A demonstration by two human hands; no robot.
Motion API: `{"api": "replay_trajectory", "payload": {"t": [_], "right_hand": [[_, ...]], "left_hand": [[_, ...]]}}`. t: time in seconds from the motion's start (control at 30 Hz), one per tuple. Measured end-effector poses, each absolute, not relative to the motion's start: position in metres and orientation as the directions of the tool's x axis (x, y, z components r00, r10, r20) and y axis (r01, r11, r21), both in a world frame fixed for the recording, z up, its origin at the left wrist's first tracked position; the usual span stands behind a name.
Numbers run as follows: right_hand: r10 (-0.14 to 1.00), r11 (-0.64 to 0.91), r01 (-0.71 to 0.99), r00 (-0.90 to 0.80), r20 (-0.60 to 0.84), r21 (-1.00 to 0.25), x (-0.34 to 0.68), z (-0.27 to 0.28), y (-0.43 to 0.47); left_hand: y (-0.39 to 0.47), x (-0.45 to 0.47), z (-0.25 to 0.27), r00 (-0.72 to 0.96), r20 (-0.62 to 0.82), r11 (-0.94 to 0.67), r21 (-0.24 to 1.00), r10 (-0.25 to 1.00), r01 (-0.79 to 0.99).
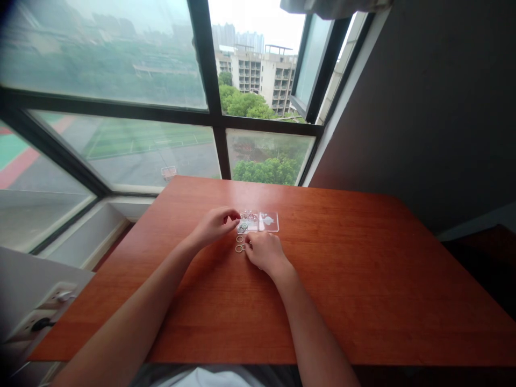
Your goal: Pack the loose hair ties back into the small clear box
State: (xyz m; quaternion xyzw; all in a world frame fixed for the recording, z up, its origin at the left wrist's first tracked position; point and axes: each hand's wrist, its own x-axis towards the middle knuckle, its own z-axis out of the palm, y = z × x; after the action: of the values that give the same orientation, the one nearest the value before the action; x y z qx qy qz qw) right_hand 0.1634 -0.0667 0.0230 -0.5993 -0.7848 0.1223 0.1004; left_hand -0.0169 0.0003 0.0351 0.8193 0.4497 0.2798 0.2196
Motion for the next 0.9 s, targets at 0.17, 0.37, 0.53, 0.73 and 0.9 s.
{"api": "replay_trajectory", "payload": {"t": [0.17, 0.37, 0.53, 0.73, 0.9], "right_hand": [[0.967, 0.244, 0.932, -0.255, -0.007, -0.267, 0.161, 0.022, -0.066], [0.978, 0.205, 0.915, -0.199, 0.055, -0.348, 0.165, 0.023, -0.063], [0.984, 0.139, 0.899, -0.077, 0.162, -0.416, 0.167, 0.024, -0.062], [0.960, 0.147, 0.879, -0.016, 0.280, -0.454, 0.170, 0.024, -0.063], [0.954, 0.160, 0.869, -0.013, 0.301, -0.469, 0.171, 0.021, -0.062]], "left_hand": [[0.000, -0.017, 0.035, 0.440, 0.264, -0.501, 0.616, 0.858, 0.608], [-0.001, -0.017, 0.036, 0.448, 0.277, -0.515, 0.616, 0.850, 0.596], [-0.006, -0.012, 0.039, 0.486, 0.227, -0.500, 0.659, 0.844, 0.561], [-0.012, -0.005, 0.040, 0.564, 0.190, -0.495, 0.740, 0.803, 0.456], [-0.013, -0.001, 0.039, 0.588, 0.205, -0.506, 0.760, 0.782, 0.408]]}}
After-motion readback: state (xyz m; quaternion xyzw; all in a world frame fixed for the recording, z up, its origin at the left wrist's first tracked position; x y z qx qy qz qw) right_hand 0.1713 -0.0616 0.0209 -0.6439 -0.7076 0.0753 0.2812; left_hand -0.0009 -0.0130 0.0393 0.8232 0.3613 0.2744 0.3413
